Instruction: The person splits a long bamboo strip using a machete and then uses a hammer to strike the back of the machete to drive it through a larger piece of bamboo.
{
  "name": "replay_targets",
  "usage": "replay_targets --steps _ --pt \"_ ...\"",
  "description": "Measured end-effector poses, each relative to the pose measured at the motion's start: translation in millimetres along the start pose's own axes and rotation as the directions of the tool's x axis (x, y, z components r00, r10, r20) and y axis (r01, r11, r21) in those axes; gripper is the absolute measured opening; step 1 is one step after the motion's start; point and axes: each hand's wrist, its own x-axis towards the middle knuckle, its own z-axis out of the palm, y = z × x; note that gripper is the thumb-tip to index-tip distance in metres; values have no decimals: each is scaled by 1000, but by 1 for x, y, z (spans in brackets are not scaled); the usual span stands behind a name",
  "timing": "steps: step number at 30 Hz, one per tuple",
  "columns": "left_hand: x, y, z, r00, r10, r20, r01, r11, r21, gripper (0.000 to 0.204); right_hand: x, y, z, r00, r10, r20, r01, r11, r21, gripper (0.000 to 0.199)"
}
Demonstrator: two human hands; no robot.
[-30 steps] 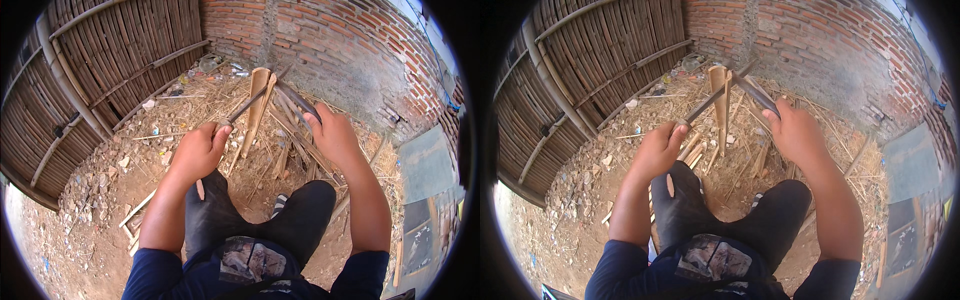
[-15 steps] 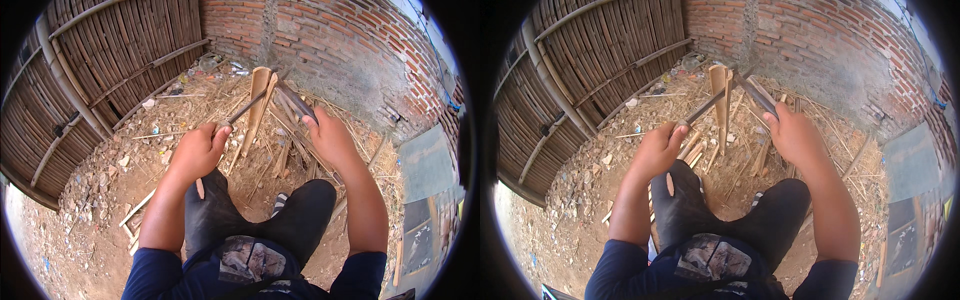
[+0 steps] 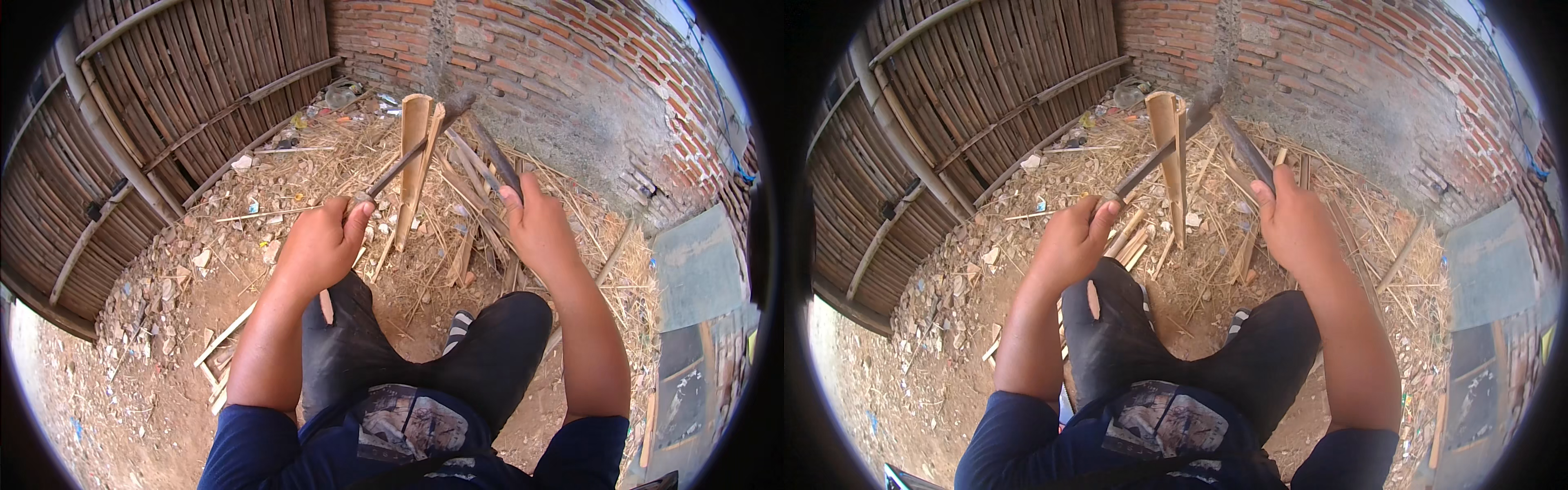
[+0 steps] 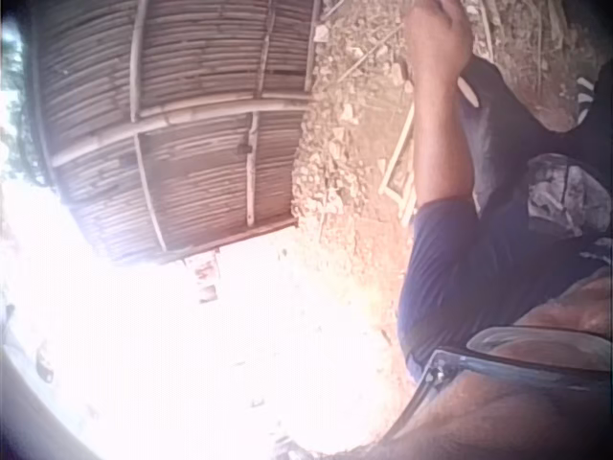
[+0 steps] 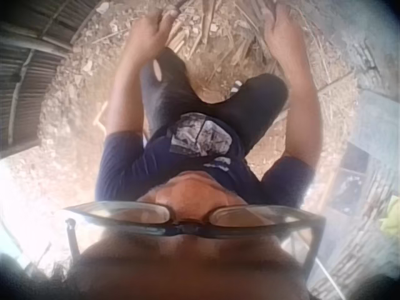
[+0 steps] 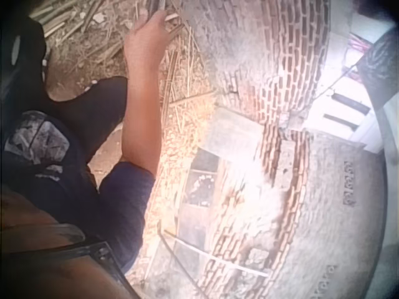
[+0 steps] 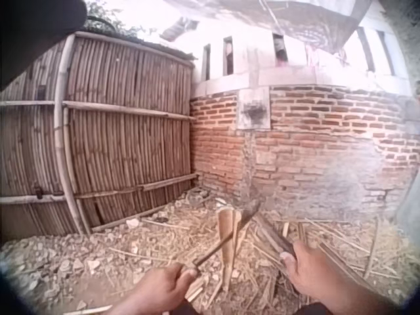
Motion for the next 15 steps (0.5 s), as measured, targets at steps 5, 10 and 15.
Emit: replay_targets --steps 5,10,15 --pt "3 -9 -3 1000 -9 -12 9 1000 15 51 17 -11 -10 994 47 103 -65 983 169 40" --pt "4 -14 0 1000 -30 -7 30 999 17 53 16 -18 -39 967 117 -226 15 861 508 45" --pt "5 -9 5 999 -35 15 35 999 -2 53 0 -8 -8 967 28 -255 49 955 293 40"
